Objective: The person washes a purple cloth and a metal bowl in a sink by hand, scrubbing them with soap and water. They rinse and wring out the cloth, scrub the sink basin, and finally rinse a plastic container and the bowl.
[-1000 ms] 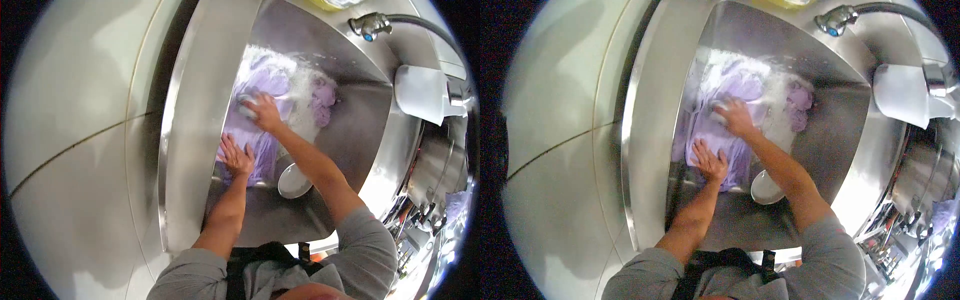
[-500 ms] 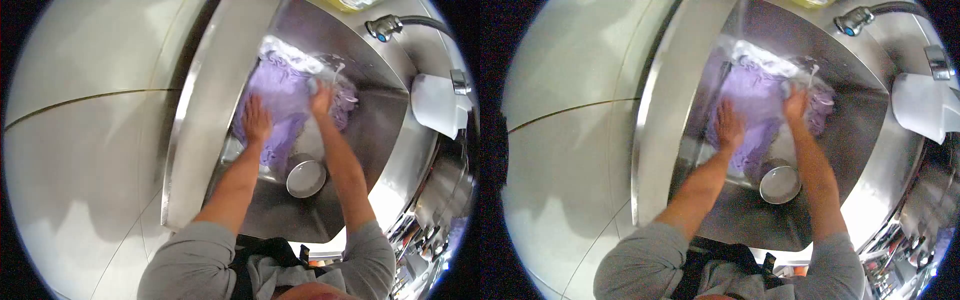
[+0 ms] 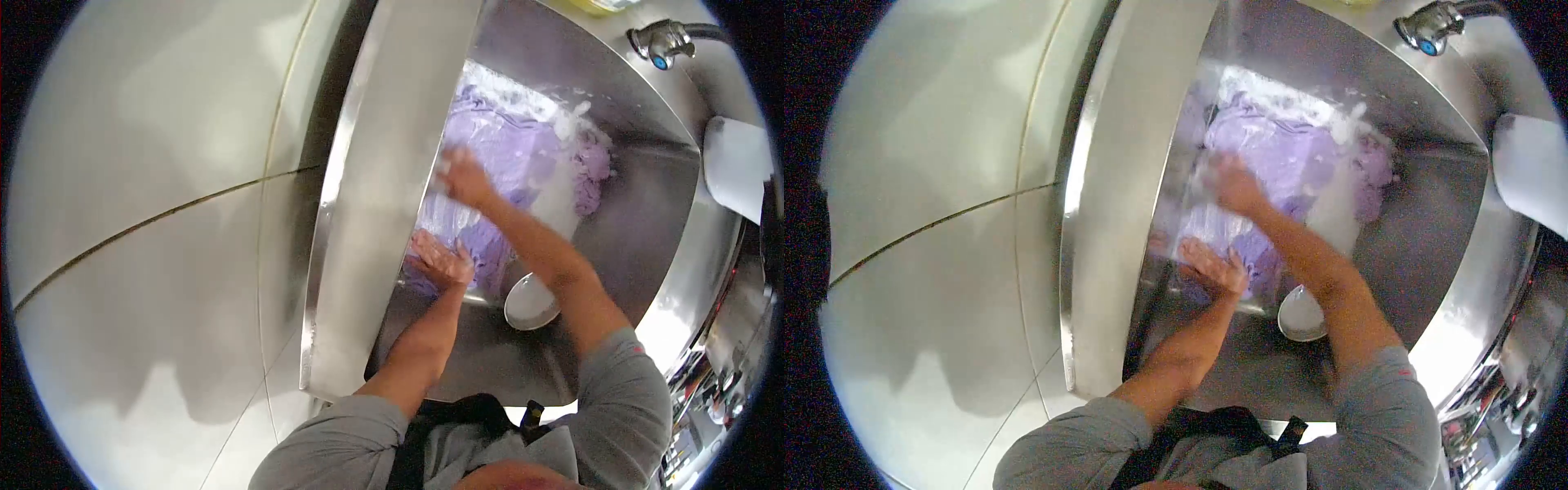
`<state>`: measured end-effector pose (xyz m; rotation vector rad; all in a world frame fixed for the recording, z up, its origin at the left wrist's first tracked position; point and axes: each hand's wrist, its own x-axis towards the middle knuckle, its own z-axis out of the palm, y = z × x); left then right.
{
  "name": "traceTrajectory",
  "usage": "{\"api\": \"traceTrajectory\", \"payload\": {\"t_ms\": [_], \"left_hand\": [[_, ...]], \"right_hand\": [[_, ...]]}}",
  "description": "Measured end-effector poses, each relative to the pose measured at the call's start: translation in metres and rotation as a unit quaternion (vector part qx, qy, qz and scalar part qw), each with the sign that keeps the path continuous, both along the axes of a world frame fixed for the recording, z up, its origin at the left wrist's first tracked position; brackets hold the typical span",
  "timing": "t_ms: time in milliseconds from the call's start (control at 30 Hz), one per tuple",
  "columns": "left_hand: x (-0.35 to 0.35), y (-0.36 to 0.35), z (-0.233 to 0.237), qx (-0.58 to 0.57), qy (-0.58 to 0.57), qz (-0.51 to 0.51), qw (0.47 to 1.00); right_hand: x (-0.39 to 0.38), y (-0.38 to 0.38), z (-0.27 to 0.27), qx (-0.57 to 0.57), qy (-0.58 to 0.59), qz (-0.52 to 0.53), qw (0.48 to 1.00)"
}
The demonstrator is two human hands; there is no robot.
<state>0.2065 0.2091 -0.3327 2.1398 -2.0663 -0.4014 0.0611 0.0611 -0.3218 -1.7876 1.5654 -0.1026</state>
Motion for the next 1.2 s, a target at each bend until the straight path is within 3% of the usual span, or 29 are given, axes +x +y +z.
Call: {"api": "traceTrajectory", "payload": {"t_ms": [67, 100, 133, 200, 233, 300, 400, 467, 533, 600, 633, 700, 733, 800, 833, 900, 933, 1000, 1067, 1133, 1200], "left_hand": [[-0.01, -0.009, 0.013, 0.132, -0.109, -0.025, 0.985], [-0.011, -0.01, 0.01, 0.02, -0.015, 0.001, 1.0], [-0.012, -0.01, 0.008, 0.014, -0.009, -0.004, 1.0], [-0.009, -0.005, 0.007, 0.184, -0.108, -0.02, 0.977], [-0.008, -0.006, 0.004, 0.125, -0.061, 0.002, 0.99], [-0.005, -0.003, 0.005, 0.124, -0.077, -0.012, 0.989], [-0.008, -0.006, 0.003, 0.11, -0.08, -0.013, 0.991], [-0.009, -0.003, -0.005, -0.003, 0.051, 0.009, 0.999], [-0.007, -0.01, 0.004, 0.051, 0.008, -0.006, 0.999], [-0.005, -0.005, 0.014, 0.117, -0.029, -0.022, 0.993], [-0.007, -0.01, 0.014, 0.145, -0.036, -0.007, 0.989], [-0.022, -0.016, 0.02, 0.162, -0.004, 0.011, 0.987], [-0.033, -0.021, 0.018, 0.128, -0.014, -0.065, 0.99], [-0.065, -0.062, 0.032, 0.129, 0.017, -0.201, 0.971], [-0.076, -0.082, 0.032, 0.101, 0.005, -0.241, 0.965], [-0.109, -0.135, 0.027, 0.038, -0.017, -0.293, 0.955], [-0.118, -0.155, 0.024, 0.011, -0.037, -0.311, 0.95], [-0.124, -0.163, 0.011, -0.021, -0.064, -0.297, 0.952], [-0.11, -0.152, 0.012, -0.07, -0.096, -0.297, 0.948], [-0.074, -0.106, 0.021, 0.057, -0.043, -0.364, 0.929], [-0.062, -0.109, 0.015, 0.044, 0.009, -0.366, 0.93]], "right_hand": [[-0.002, 0.003, 0.006, -0.155, 0.06, -0.12, 0.979], [-0.006, 0.003, 0.013, -0.204, 0.083, -0.162, 0.962], [-0.012, -0.005, 0.02, -0.181, 0.097, -0.139, 0.969], [-0.02, -0.013, 0.025, -0.123, 0.117, -0.093, 0.981], [-0.02, -0.019, 0.025, -0.096, 0.123, -0.067, 0.985], [-0.01, -0.003, 0.019, -0.055, 0.125, -0.052, 0.989], [0.021, 0.019, -0.024, -0.228, 0.119, -0.137, 0.957], [0.033, 0.028, -0.033, -0.324, 0.06, -0.201, 0.923], [-0.024, -0.01, -0.027, -0.237, 0.212, -0.06, 0.946], [-0.062, -0.054, 0.016, -0.205, 0.205, -0.221, 0.931], [-0.063, -0.04, 0.031, -0.201, 0.212, -0.225, 0.93], [-0.061, 0.027, 0.075, -0.102, 0.082, -0.34, 0.931], [-0.059, 0.069, 0.103, 0.032, 0.09, -0.366, 0.926], [-0.064, 0.153, 0.138, 0.214, 0.161, -0.2, 0.943], [-0.057, 0.155, 0.182, 0.363, 0.119, -0.173, 0.908], [-0.039, 0.222, 0.134, 0.437, 0.147, -0.22, 0.86], [-0.026, 0.238, 0.123, 0.442, 0.149, -0.212, 0.859], [-0.002, 0.253, 0.107, 0.313, 0.243, -0.146, 0.906], [-0.002, 0.277, 0.082, 0.296, 0.231, -0.129, 0.918], [-0.006, 0.269, 0.077, 0.274, 0.215, -0.12, 0.93], [-0.015, 0.245, 0.118, 0.424, 0.151, -0.191, 0.872]]}}
